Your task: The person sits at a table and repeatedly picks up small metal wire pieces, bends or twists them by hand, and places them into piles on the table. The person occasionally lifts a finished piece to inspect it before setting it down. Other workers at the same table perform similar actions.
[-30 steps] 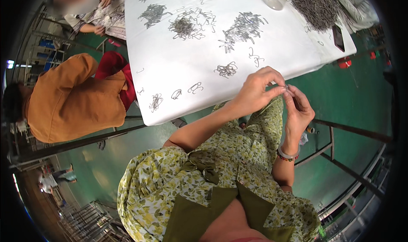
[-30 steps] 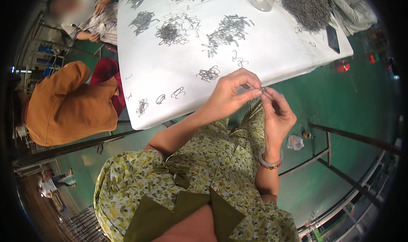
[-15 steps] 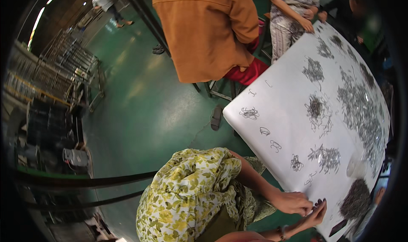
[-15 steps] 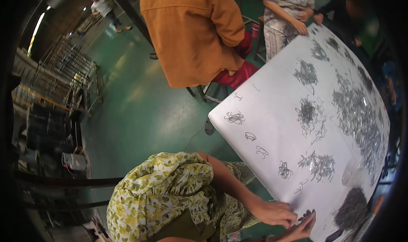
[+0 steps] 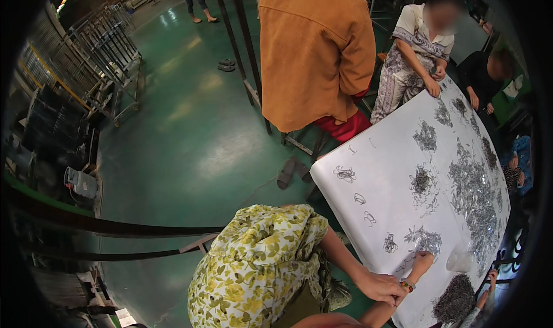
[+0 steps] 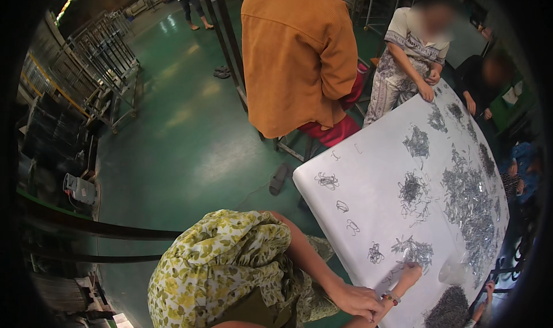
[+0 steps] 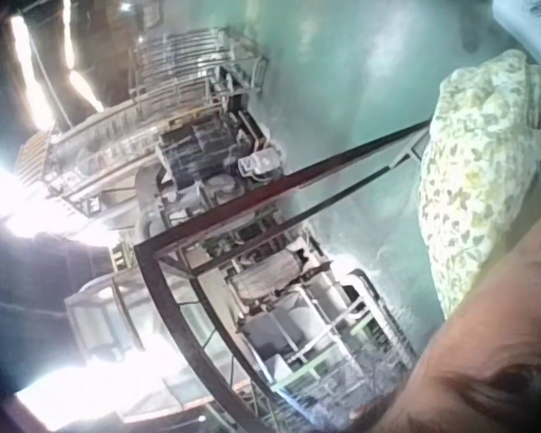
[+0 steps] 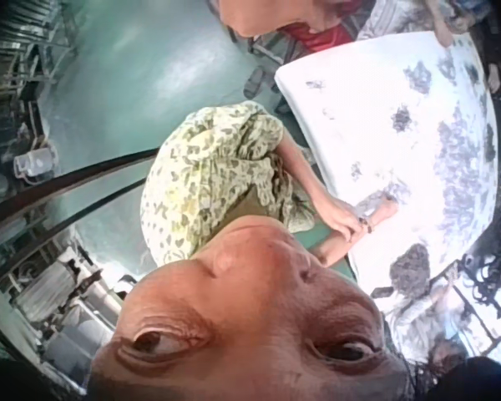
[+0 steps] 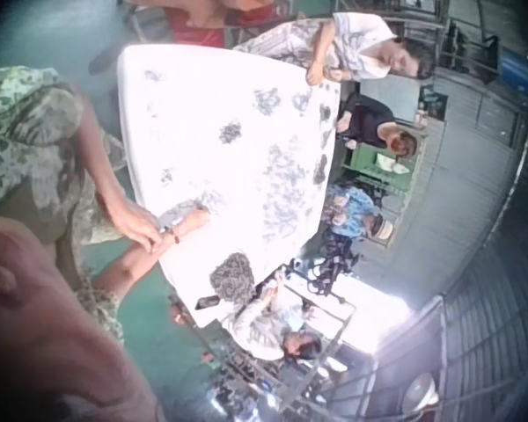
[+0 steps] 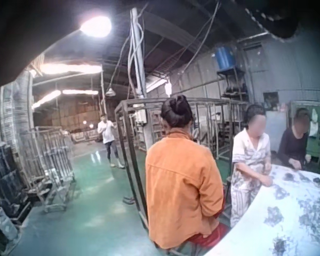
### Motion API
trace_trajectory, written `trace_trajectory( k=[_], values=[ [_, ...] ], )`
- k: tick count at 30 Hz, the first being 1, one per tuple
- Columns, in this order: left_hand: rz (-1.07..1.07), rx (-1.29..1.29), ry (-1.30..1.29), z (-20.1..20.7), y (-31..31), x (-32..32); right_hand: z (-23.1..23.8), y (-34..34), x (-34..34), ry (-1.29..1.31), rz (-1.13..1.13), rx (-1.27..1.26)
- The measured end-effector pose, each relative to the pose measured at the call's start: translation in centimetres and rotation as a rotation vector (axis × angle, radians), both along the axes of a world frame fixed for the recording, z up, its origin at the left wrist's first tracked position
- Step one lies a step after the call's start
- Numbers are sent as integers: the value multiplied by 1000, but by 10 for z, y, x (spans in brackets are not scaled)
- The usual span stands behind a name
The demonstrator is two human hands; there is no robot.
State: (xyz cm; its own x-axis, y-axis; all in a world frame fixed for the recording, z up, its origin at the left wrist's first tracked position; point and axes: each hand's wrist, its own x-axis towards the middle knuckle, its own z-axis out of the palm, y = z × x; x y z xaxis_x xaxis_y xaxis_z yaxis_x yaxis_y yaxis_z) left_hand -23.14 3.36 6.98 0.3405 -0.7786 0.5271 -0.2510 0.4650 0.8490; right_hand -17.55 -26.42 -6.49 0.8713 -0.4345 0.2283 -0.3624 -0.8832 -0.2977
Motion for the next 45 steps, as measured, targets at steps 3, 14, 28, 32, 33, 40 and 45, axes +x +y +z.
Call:
trace_trajectory(
  k=[3,14,28,32,33,40,45],
  values=[
    [-2,-32,-47,1,-2,-1,-7,-12,-5,-8,-9,-46],
    [-32,-66,-2,16,9,-5,10,7,-60,18,-66,-12],
    [-56,-41,28,21,13,-5,13,5,-28,-27,-69,181],
    [-76,-56,76,21,14,-4,31,17,-37,-136,-90,445],
    [-80,-56,88,21,14,-3,40,25,-46,-191,-94,539],
    [-80,56,130,10,0,2,130,123,-147,-650,-171,902],
    [-38,43,145,-2,-21,7,190,202,-189,-614,-192,871]
  ],
)
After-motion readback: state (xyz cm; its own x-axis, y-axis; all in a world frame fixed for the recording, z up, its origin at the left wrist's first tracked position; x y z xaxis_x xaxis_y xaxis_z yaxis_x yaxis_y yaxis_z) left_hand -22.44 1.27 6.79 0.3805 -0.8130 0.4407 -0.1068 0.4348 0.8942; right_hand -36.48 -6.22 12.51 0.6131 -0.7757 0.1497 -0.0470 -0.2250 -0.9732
